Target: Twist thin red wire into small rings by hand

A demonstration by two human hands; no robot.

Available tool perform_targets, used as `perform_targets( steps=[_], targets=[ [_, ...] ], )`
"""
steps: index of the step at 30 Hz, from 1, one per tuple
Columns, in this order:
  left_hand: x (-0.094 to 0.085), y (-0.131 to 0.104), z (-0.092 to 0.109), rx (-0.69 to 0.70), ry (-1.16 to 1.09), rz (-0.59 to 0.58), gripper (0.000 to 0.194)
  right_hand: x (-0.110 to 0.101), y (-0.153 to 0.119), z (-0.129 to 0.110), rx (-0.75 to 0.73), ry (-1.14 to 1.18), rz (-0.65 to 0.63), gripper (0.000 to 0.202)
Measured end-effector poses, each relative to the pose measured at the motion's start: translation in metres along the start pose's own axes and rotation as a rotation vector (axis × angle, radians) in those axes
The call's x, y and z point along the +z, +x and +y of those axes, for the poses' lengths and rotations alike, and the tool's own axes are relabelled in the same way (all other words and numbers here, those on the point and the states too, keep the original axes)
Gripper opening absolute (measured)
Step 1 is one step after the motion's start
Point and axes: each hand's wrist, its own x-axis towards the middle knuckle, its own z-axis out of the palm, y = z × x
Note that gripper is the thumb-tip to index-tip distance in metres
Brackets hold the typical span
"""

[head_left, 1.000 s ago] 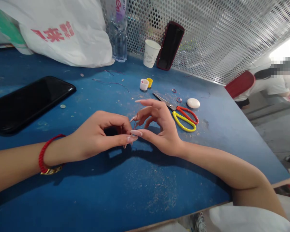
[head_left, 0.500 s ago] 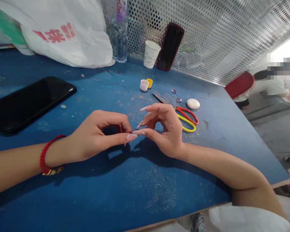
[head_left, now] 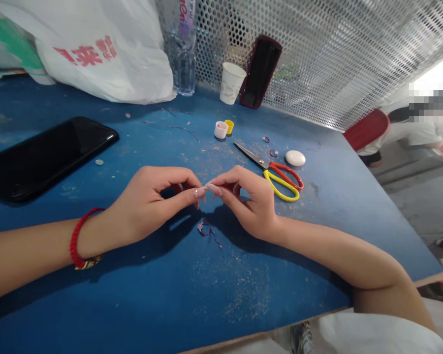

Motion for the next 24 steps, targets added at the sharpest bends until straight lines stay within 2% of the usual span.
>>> perform_targets(
  steps=[3, 7, 9, 14, 17, 22, 24],
  targets=[
    [0.002, -0.002, -0.001, 0.049, 0.069, -0.037, 0.017, 0.0, 0.002, 0.001, 0.129, 0.037, 0.032, 0.013],
    [0.002, 0.001, -0.005, 0.164, 0.132, -0.232, 0.009, 0.001, 0.005, 0.004, 0.25, 0.102, 0.046, 0.019],
    [0.002, 0.003, -0.007, 0.195, 0.132, -0.29, 0.009, 0.001, 0.005, 0.007, 0.301, 0.148, 0.048, 0.021],
    [0.004, 0.002, -0.011, 0.208, 0.119, -0.307, 0.006, 0.001, 0.008, 0.009, 0.365, 0.232, 0.047, 0.029],
    [0.003, 0.002, -0.01, 0.17, 0.127, -0.34, 0.012, 0.0, 0.009, 0.008, 0.383, 0.24, 0.038, 0.035],
    [0.002, 0.003, -0.01, 0.171, 0.0, -0.316, 0.019, 0.001, 0.007, 0.007, 0.332, 0.216, 0.024, 0.031],
    [0.002, 0.004, -0.009, 0.09, -0.046, -0.289, 0.019, 0.0, 0.006, 0.006, 0.284, 0.195, -0.003, 0.027]
  ],
)
